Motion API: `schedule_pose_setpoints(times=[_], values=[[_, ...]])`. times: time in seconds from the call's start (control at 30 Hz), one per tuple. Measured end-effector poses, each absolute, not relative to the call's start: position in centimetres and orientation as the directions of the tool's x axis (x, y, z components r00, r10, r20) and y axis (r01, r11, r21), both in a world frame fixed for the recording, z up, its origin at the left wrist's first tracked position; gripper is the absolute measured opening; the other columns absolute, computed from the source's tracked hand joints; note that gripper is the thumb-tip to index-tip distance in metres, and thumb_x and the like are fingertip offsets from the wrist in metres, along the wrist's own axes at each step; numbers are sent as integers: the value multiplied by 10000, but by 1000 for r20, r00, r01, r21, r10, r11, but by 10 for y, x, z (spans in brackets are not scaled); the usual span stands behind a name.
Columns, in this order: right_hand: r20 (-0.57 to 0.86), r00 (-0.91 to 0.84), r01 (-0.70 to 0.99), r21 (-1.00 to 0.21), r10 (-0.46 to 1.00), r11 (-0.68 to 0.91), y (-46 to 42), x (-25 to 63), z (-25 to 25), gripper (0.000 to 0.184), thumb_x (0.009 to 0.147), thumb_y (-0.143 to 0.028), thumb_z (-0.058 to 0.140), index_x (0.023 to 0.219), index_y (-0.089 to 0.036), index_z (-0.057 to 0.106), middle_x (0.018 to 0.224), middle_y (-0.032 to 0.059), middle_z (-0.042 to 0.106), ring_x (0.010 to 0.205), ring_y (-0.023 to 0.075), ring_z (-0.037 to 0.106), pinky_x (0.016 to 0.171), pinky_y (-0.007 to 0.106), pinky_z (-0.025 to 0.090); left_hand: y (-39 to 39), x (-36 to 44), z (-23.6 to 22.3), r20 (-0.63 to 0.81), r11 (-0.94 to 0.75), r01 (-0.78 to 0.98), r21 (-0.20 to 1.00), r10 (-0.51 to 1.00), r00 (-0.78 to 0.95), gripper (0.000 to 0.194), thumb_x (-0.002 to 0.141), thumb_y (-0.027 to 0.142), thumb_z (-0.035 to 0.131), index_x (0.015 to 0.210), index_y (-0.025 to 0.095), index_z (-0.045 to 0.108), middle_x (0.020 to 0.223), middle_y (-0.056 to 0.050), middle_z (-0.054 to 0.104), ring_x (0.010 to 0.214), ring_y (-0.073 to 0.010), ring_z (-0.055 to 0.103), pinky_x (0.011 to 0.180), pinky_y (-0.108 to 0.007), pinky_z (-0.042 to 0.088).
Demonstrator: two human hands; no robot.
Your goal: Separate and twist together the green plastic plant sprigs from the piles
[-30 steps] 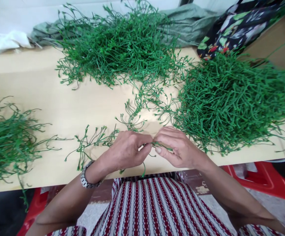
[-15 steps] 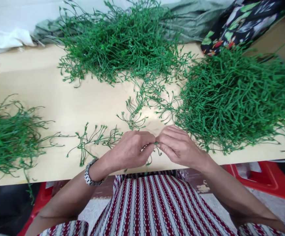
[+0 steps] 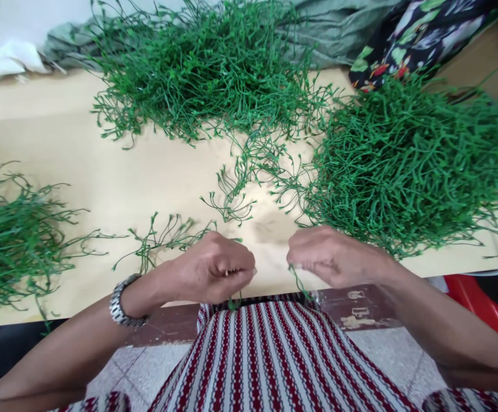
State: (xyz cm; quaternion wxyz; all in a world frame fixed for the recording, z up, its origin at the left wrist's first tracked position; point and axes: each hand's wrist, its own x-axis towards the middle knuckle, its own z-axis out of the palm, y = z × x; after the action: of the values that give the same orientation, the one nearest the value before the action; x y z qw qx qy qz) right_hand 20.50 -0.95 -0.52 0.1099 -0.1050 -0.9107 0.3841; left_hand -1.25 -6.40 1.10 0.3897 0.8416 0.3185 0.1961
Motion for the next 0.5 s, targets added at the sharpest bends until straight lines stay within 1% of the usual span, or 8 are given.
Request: schedule_pose_setpoints(times=[0.1,0.13,0.2,0.27,0.3,0.33,0.4,0.5], values=[[165,-873,155,-799,459,581,-6,206,-10,188,879,-207,401,759,-157,536,606,-15,419,557,85,386,529,226,292,-57,-13,11,77,-491,503,712,766,639,248,782,99,429,545,161,468,483,32,408,458,-79,364,471,-243,292],[163,-846,150,-841,507,520,-7,205,-12,215,895,-264,391,810,-150,554,631,-7,441,574,87,406,540,226,304,-55,-12,11,66,-467,531,707,791,608,219,789,109,422,592,149,509,511,20,444,480,-83,390,483,-237,306],[133,-783,126,-923,608,365,-11,202,-17,355,903,-408,347,858,-139,574,686,16,481,614,99,441,558,234,327,-52,-9,10,27,-386,570,725,843,537,190,791,115,409,671,128,555,563,-1,494,523,-89,428,504,-224,331],[73,-720,117,-967,690,225,-15,199,-21,493,859,-557,336,869,-132,586,720,31,498,615,107,440,545,240,331,-49,-8,9,-1,-312,580,753,880,476,184,785,129,408,710,119,576,594,-12,513,547,-94,436,517,-218,344],[49,-689,123,-975,723,183,-17,197,-23,511,830,-593,365,856,-134,589,709,27,496,596,105,426,526,237,324,-48,-7,8,-9,-288,577,764,890,456,184,783,139,411,727,118,585,608,-15,520,555,-97,438,522,-218,348],[35,-658,133,-978,752,162,-19,195,-25,488,809,-591,413,836,-137,590,683,17,487,571,98,408,505,230,311,-47,-7,8,-13,-271,573,773,897,441,182,780,150,418,750,117,594,624,-19,528,563,-99,441,528,-219,352],[43,-603,156,-973,797,170,-22,191,-28,360,801,-494,507,785,-144,588,641,0,473,545,88,396,487,219,299,-46,-6,7,-14,-251,558,791,904,427,188,780,174,432,803,114,609,658,-27,545,584,-104,454,542,-223,358],[109,-573,156,-959,812,239,-23,185,-29,216,825,-334,518,739,-148,585,623,-4,468,565,93,425,506,217,317,-46,-5,6,-32,-215,534,817,909,415,184,782,200,453,813,114,612,679,-27,553,605,-105,468,559,-225,361]])
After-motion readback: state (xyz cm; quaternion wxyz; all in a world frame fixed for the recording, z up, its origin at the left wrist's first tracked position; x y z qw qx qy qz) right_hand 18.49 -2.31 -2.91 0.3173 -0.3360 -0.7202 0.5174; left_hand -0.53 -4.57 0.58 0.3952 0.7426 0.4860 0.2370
